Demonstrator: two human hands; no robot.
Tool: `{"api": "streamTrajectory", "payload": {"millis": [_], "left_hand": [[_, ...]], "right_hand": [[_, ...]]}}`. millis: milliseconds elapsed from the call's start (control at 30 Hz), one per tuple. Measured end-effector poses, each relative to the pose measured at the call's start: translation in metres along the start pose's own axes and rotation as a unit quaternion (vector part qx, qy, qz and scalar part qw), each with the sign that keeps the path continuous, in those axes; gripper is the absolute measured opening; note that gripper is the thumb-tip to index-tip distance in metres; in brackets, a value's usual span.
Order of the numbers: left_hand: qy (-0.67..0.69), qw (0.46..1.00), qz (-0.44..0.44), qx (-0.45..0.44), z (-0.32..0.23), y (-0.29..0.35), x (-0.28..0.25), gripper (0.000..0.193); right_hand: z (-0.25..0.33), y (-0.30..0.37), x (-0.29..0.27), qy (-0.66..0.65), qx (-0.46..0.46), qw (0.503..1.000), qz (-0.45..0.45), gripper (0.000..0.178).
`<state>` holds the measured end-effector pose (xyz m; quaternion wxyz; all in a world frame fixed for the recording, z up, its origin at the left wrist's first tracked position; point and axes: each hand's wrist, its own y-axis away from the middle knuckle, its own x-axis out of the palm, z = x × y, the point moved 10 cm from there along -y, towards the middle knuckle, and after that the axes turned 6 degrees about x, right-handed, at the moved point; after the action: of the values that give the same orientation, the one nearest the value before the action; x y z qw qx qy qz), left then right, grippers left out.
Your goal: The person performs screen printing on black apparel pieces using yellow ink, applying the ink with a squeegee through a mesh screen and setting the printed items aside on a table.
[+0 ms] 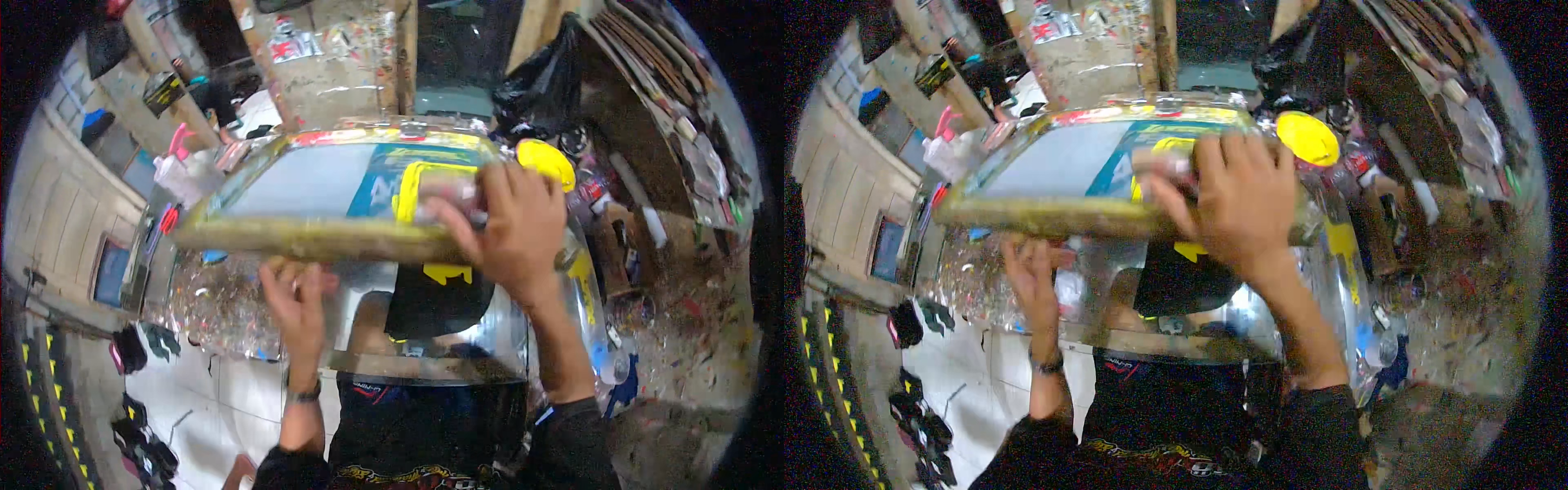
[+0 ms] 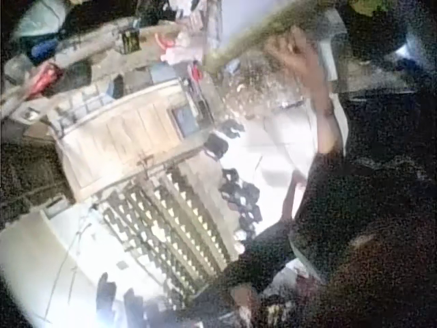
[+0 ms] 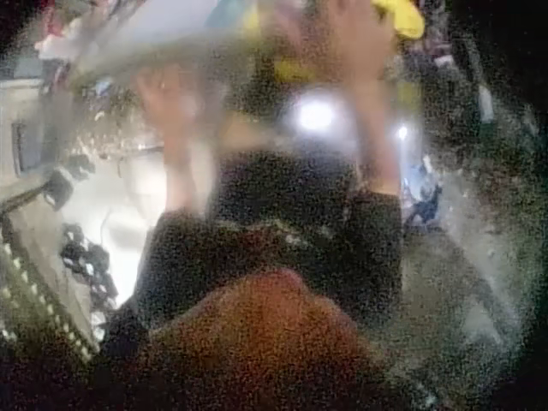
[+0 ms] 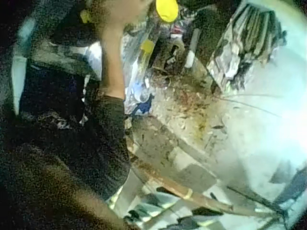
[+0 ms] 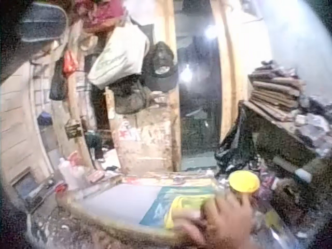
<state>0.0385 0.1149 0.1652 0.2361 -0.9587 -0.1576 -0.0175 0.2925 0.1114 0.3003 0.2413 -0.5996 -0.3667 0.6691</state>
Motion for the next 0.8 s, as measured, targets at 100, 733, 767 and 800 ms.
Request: {"api": "streamTrajectory", "payload": {"millis": [100,733,767,800], "left_hand": [[-0.073,0.993,0.003,0.095,0.020,-0.039,0.061,0.053],[-0.082,0.887,-0.452,0.037,0.114,0.012,-0.376,0.023],[-0.028,0.892,-0.450,0.043,0.120,-0.001,-0.393,0.024],[0.017,0.895,-0.444,0.045,0.125,-0.008,-0.404,0.025]], "right_hand": [[0.000,-0.064,-0.015,0.087,-0.035,0.994,-0.059,0.054],[-0.099,-0.212,0.043,0.038,0.121,0.985,0.121,0.095],[-0.097,-0.217,0.034,0.042,0.117,0.986,0.110,0.095],[-0.095,-0.217,0.038,0.042,0.116,0.986,0.108,0.095]]}}
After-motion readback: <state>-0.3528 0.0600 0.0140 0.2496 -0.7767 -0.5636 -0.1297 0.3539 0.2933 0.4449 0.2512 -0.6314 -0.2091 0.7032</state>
